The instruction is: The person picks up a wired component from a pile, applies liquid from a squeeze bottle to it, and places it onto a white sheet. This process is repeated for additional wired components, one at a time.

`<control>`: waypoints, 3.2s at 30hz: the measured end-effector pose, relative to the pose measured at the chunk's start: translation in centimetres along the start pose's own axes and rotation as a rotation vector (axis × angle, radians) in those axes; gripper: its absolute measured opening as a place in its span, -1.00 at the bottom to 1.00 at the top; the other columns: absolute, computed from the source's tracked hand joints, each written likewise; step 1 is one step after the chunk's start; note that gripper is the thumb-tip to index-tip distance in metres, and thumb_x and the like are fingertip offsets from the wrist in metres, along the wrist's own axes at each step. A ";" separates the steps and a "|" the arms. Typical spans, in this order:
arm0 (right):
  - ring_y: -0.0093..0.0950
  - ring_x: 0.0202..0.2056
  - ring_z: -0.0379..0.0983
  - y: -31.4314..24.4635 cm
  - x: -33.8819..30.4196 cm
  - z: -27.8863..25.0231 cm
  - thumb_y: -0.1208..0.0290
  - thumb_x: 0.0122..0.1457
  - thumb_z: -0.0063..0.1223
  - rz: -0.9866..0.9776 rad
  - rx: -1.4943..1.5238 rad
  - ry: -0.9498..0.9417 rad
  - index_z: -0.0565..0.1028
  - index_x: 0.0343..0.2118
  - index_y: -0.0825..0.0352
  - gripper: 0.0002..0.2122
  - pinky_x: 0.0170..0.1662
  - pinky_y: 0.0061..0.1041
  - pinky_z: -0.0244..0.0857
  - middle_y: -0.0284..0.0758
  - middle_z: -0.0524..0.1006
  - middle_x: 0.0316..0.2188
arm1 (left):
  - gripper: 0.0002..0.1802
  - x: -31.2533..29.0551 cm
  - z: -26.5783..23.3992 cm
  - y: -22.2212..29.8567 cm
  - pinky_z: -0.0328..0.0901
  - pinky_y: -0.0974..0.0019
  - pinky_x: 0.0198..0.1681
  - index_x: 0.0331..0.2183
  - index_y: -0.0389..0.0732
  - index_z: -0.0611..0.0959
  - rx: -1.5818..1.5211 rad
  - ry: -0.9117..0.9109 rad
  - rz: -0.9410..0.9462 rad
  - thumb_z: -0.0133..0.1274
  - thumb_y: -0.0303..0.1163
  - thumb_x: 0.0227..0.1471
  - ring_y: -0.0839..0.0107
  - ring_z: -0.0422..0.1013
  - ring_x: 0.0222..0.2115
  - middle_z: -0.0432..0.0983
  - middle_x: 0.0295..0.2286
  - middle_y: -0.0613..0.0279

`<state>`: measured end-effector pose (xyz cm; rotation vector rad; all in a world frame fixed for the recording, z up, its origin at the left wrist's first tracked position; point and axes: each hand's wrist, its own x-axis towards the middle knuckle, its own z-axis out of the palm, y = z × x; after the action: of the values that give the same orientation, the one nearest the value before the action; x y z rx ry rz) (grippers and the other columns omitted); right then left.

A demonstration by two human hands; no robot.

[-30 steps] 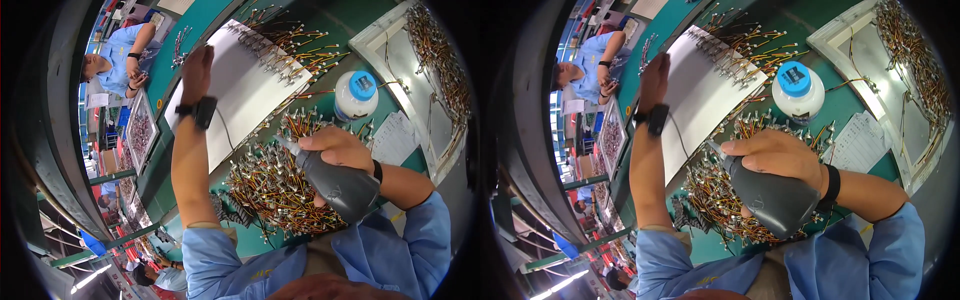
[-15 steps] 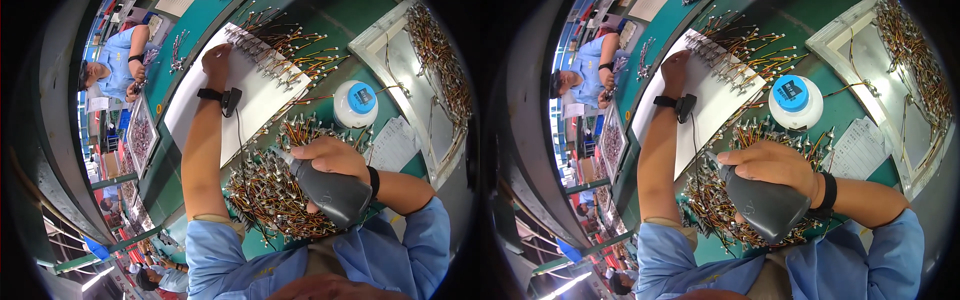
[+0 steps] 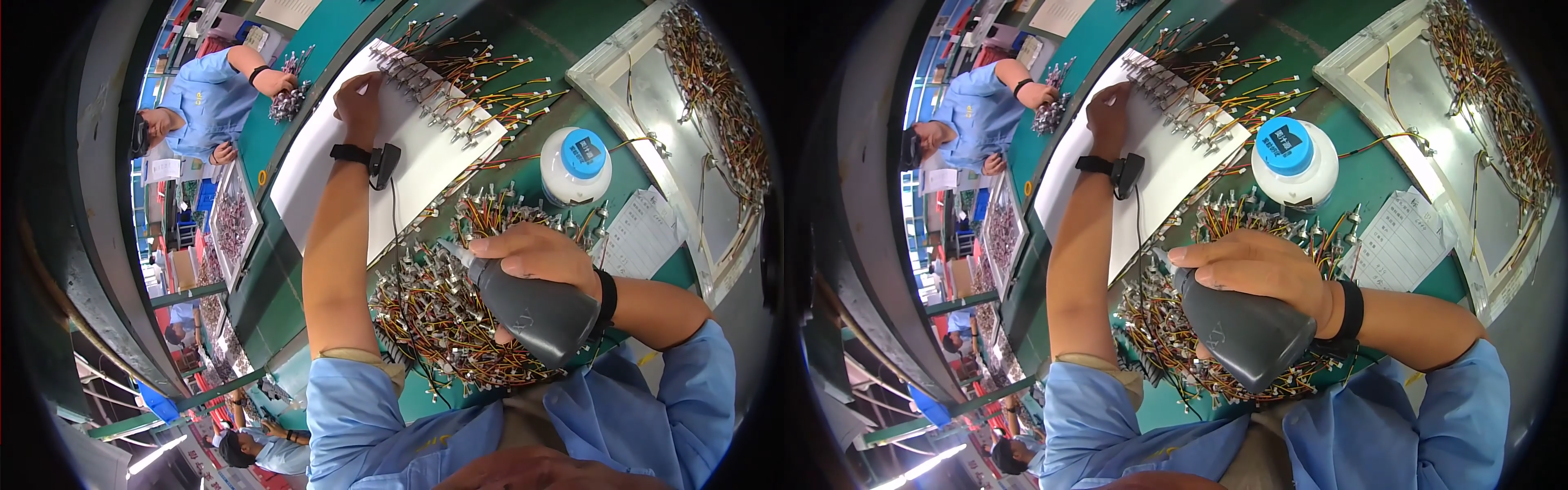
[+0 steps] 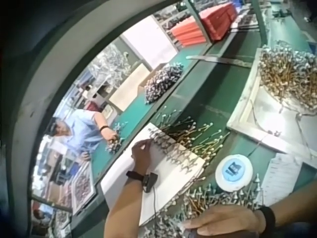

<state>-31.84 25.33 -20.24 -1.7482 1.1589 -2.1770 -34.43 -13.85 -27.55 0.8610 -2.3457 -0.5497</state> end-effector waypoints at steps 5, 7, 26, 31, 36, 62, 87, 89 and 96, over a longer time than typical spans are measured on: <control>-0.17 -0.20 0.46 -0.4 -0.2 0.6 0.29 -0.21 0.40 0.019 0.023 -0.043 0.23 -0.04 0.31 -0.33 -0.24 -0.30 0.37 0.04 0.41 -0.11 | -0.65 0.0 -1.4 -2.5 0.28 0.35 -0.16 -0.26 -0.20 0.66 -0.078 -0.001 0.107 0.15 -0.17 -0.07 0.37 0.47 -0.30 0.58 -0.35 0.16; -0.15 -0.14 0.42 0.2 -0.3 0.8 0.27 -0.18 0.38 -0.014 0.007 -0.018 0.23 -0.02 0.31 -0.33 -0.19 -0.29 0.36 0.05 0.37 -0.08 | -0.65 -0.7 -2.9 -2.3 0.28 0.35 -0.15 -0.25 -0.22 0.65 -0.102 -0.040 0.091 0.14 -0.19 -0.05 0.38 0.46 -0.29 0.58 -0.34 0.17; -0.13 -0.01 0.32 0.2 -0.8 0.7 0.07 0.07 0.08 -0.071 -0.379 -0.144 0.11 0.05 0.29 -0.40 -0.04 -0.30 0.29 0.10 0.29 -0.02 | -0.71 -25.8 -23.4 9.3 0.31 0.27 -0.19 -0.25 -0.24 0.58 -0.088 -0.644 0.068 0.09 -0.58 -0.13 0.18 0.42 -0.28 0.50 -0.31 0.11; -0.14 -0.02 0.34 0.0 -0.7 1.4 0.03 0.09 0.02 -0.064 -0.428 -0.122 0.10 0.03 0.31 -0.41 -0.04 -0.32 0.29 0.10 0.31 -0.03 | -0.69 -28.2 -23.4 10.2 0.32 0.23 -0.20 -0.28 -0.25 0.59 -0.071 -0.605 0.126 0.09 -0.62 -0.22 0.09 0.41 -0.28 0.50 -0.34 0.08; -0.15 -0.03 0.35 0.1 -0.7 1.7 0.00 0.12 -0.04 -0.092 -0.484 -0.115 0.08 0.01 0.35 -0.41 -0.05 -0.33 0.30 0.10 0.34 -0.05 | -0.67 -27.8 -24.3 11.4 0.32 0.18 -0.24 -0.32 -0.23 0.60 0.030 -0.599 0.206 0.08 -0.65 -0.28 0.09 0.40 -0.30 0.50 -0.37 0.08; -0.21 -0.35 0.52 -1.1 -2.6 4.8 0.26 -0.01 0.22 0.329 0.031 0.183 0.13 0.02 0.27 -0.40 -0.38 -0.44 0.47 0.06 0.28 0.01 | -0.84 -29.4 -24.8 9.6 0.34 0.32 -0.34 -0.39 -0.27 0.60 -0.554 -0.566 0.200 0.13 -0.58 -0.15 0.26 0.46 -0.39 0.53 -0.42 0.14; -0.10 -0.23 0.45 -1.2 -1.8 3.0 -0.14 -0.07 0.13 0.453 0.500 0.133 0.17 -0.02 0.30 -0.30 -0.37 -0.43 0.48 0.17 0.36 -0.13 | -0.63 -31.1 -16.4 10.4 0.34 0.39 -0.11 -0.16 -0.35 0.45 -1.393 -0.426 -0.237 0.08 -0.69 -0.08 0.46 0.43 -0.24 0.48 -0.28 0.11; -0.18 -0.32 0.44 -0.8 -1.9 2.6 -0.21 -0.08 0.06 0.455 0.461 0.077 0.18 -0.03 0.31 -0.27 -0.44 -0.48 0.44 0.14 0.38 -0.17 | -0.64 -31.2 -16.3 10.3 0.33 0.39 -0.11 -0.16 -0.35 0.46 -1.358 -0.439 -0.229 0.09 -0.68 -0.09 0.47 0.42 -0.24 0.48 -0.29 0.12; -0.35 -0.54 0.42 -1.1 -2.2 2.8 -0.39 -0.10 -0.10 0.496 0.330 -0.001 0.20 -0.09 0.34 -0.21 -0.60 -0.56 0.36 0.05 0.44 -0.32 | -0.64 -31.2 -16.2 10.3 0.33 0.42 -0.12 -0.18 -0.35 0.46 -1.307 -0.451 -0.188 0.11 -0.69 -0.10 0.50 0.42 -0.24 0.48 -0.29 0.16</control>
<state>-28.24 25.90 -21.18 -1.1762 1.0217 -1.9252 -9.16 11.98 -21.36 0.2982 -1.6111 -2.1584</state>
